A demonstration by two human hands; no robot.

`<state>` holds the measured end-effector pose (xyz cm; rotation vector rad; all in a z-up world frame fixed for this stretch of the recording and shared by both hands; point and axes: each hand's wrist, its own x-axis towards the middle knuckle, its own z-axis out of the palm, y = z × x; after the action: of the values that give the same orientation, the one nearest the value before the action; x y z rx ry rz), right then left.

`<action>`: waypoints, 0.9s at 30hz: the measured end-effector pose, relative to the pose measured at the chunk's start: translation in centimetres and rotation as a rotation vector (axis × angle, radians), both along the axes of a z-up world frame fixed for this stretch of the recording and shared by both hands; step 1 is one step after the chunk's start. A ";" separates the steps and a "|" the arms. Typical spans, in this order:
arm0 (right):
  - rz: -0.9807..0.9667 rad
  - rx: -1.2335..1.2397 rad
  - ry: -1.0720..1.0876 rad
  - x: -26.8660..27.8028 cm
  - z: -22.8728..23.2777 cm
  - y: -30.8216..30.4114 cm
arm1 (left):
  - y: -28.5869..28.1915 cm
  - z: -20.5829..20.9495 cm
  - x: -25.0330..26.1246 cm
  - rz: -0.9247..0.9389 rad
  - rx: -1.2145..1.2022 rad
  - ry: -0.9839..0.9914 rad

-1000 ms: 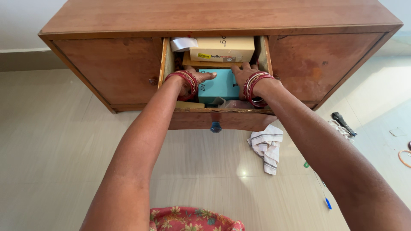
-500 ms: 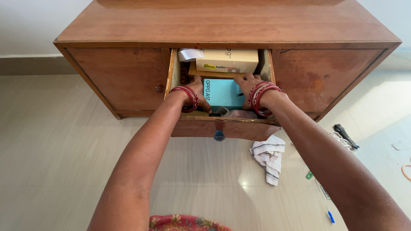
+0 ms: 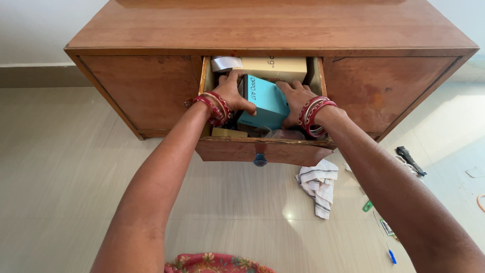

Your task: The person kneels in front of a wooden dresser and removes items from an open drawer, including bangles, boxes, a black plastic bag, packets, and a cloth, placing them on the floor. They lift out larger boxes, remove a newspaper lining, and wipe the empty drawer interior with a white cloth.

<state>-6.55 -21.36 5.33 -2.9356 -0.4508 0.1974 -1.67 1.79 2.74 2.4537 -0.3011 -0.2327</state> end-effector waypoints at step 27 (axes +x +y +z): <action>0.109 0.857 -0.392 3.5 3.1 -6.3 | 3.7 8.7 1.1 -0.101 -0.822 -0.130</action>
<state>-3.06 -27.70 8.43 -2.0918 -0.5660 -0.4574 -0.58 5.53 11.41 1.6422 -0.4679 0.0178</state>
